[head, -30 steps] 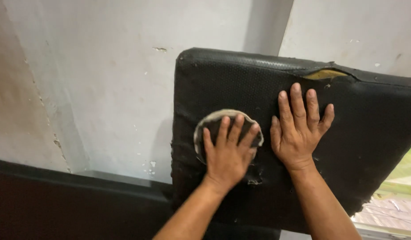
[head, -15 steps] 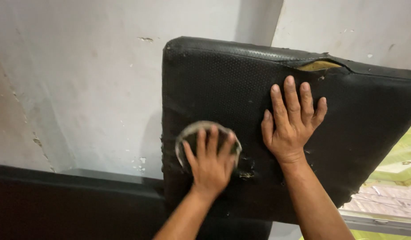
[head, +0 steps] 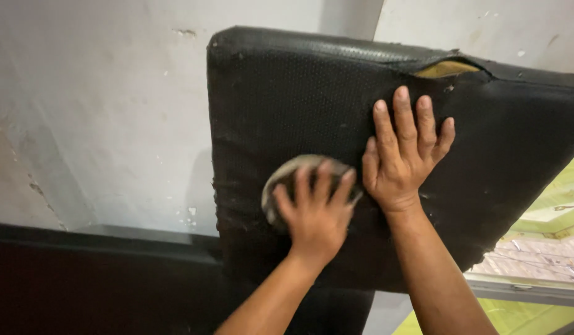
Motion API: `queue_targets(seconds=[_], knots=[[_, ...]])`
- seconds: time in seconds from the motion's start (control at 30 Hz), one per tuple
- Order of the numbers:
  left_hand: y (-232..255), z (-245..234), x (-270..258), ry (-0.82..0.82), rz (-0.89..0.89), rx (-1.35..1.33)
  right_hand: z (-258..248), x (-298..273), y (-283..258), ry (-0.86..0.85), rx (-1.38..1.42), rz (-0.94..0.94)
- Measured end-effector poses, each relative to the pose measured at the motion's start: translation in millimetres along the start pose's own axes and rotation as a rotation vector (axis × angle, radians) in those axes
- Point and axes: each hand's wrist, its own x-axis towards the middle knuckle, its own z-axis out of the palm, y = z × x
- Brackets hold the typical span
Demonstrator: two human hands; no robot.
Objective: Scrubbing and wiping down a padded gym bench or seat using a cloth.
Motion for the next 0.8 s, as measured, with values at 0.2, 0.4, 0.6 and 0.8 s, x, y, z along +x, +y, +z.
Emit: queue_targets(seconds=[0.2, 0.4, 0.6, 0.8], knots=[[8.2, -1.1, 11.8, 0.075, 0.154, 0.044, -17.1, 0.1, 4.3, 0.075, 0.234, 0.08], [1.4, -1.1, -15.0, -0.102, 0.268, -0.041, -79.4, -11.7, 44.2, -0.211, 0.57, 0.173], [48.6, -4.4, 9.0, -0.166, 0.133, -0.097, -47.2, -75.2, 83.7, -0.156, -0.102, 0.215], [71.0, 9.6, -0.9, -0.076, 0.383, -0.007, -48.7, -81.3, 88.2, -0.142, -0.048, 0.201]])
